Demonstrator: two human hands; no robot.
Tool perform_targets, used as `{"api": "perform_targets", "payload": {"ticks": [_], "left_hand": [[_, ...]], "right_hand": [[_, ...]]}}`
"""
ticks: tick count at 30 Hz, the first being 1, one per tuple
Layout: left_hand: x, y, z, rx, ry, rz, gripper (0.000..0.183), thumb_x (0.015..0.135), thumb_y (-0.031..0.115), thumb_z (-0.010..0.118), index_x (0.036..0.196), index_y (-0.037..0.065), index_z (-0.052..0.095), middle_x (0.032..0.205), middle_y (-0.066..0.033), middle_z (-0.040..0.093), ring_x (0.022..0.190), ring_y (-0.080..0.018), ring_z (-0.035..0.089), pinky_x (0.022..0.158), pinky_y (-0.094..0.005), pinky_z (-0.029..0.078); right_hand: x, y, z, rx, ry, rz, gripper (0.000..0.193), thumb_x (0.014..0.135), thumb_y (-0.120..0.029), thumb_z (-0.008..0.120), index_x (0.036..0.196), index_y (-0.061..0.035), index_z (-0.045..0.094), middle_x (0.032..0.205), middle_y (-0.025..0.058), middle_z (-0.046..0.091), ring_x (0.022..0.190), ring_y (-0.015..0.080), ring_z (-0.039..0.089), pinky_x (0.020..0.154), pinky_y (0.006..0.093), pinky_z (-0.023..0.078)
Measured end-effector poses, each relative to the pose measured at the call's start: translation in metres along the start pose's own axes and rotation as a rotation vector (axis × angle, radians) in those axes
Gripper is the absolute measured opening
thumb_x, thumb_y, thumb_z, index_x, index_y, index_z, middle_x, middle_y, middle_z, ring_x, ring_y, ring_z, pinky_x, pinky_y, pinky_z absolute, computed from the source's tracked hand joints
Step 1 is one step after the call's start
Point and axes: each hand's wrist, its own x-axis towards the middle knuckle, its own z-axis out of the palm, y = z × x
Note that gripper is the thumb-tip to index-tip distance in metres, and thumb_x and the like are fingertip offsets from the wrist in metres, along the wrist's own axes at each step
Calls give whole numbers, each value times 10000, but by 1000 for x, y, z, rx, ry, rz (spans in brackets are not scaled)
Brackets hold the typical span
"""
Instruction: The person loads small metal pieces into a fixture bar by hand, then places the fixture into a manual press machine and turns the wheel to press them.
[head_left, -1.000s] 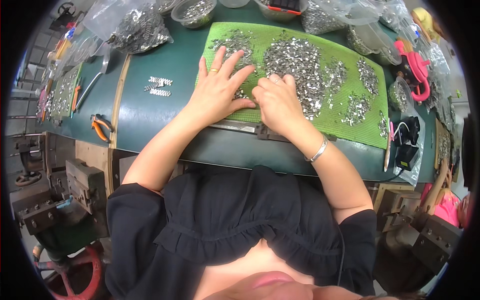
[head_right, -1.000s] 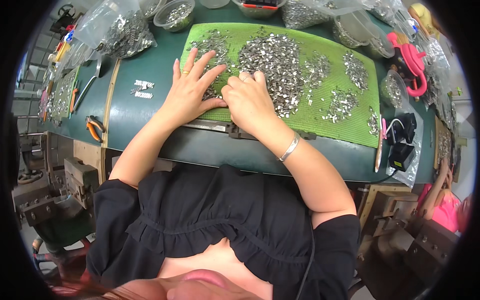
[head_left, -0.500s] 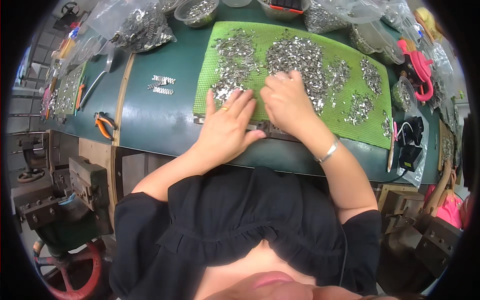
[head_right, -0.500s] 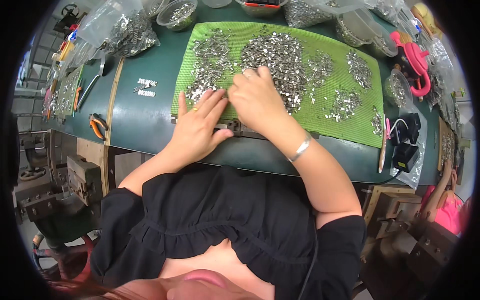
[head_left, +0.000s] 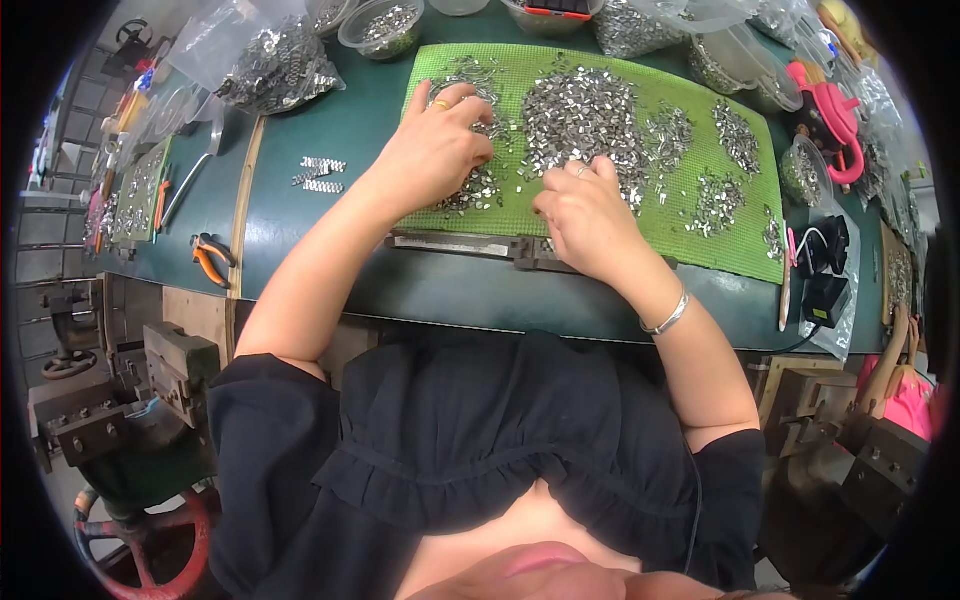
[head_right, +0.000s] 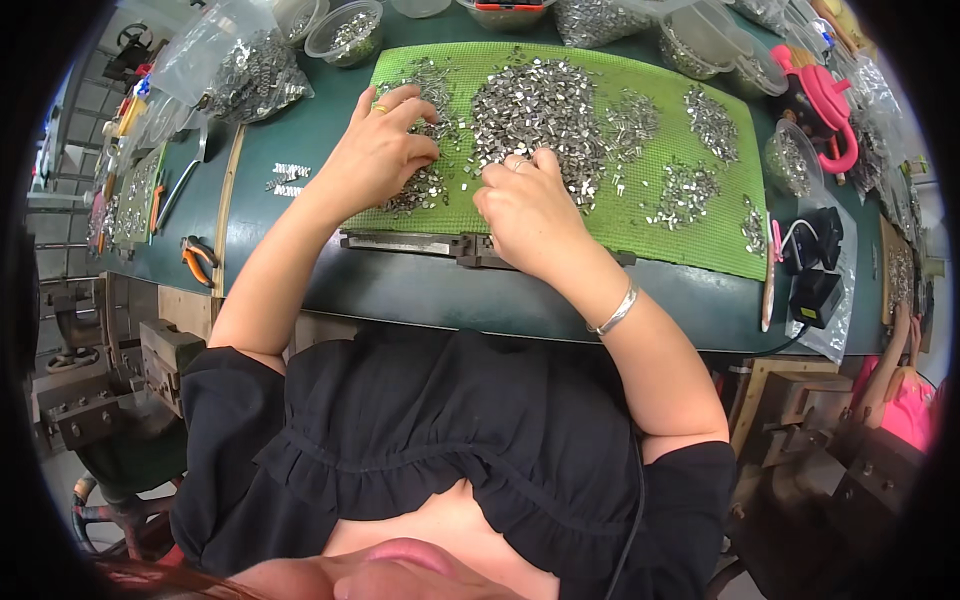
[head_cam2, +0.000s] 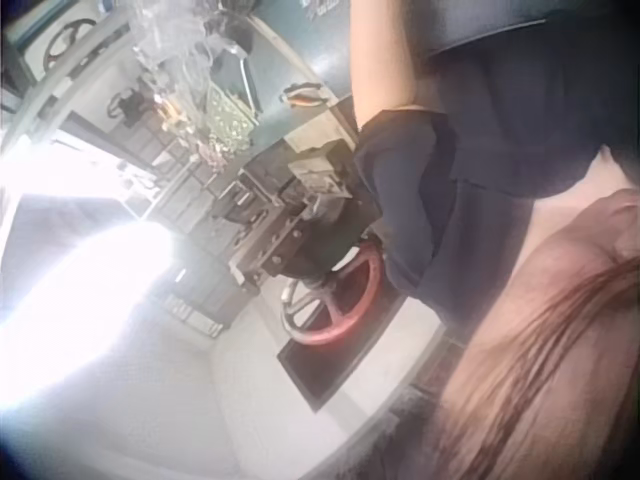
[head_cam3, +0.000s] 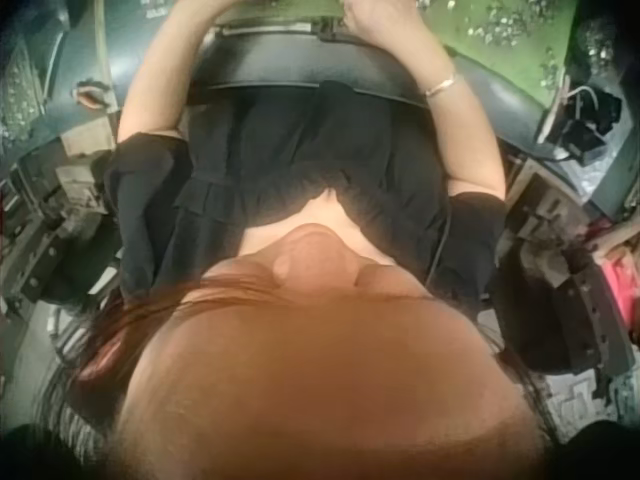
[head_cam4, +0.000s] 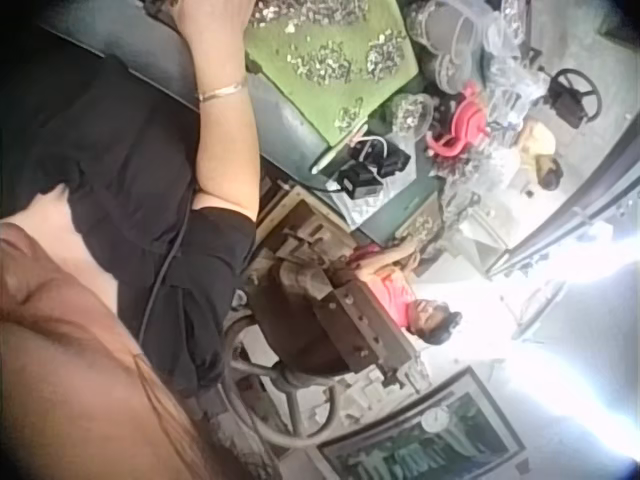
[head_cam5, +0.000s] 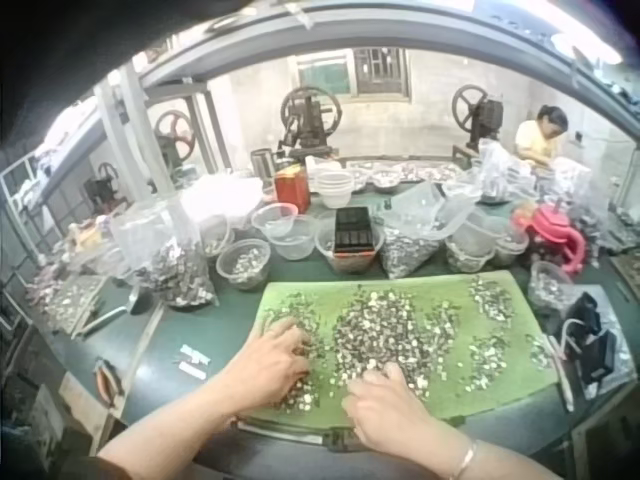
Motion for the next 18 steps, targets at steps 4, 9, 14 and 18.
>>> {"api": "perform_targets", "payload": {"ticks": [4,9,14,18], "left_hand": [[4,-8,6,-22,-26,104,57,782,104,717,833,86,698,1143,-67,589,1263,-307,488,1092,-532,336],[-1,9,3,-81,53,61,81,790,59,695,855,67,647,1095,-79,584,1172,-308,520,1003,-469,392],[-23,56,-5,-372,57,-89,63,828,71,661,876,69,620,941,-90,573,959,-305,550,850,-426,422],[-33,66,0,-411,39,-155,86,831,47,671,891,49,610,932,-93,584,910,-320,551,809,-420,424]], "right_hand": [[-1,2,-1,82,-22,34,69,734,-47,646,696,-86,688,822,53,611,901,240,596,840,412,367],[5,2,2,130,-20,63,86,747,-44,637,690,-90,683,808,51,605,888,247,587,838,415,361],[9,2,8,37,13,34,51,730,-56,659,711,-98,680,812,43,602,907,237,584,838,408,365],[9,4,8,26,17,-21,77,794,-55,625,744,-102,661,804,39,547,866,242,539,819,407,338]]}}
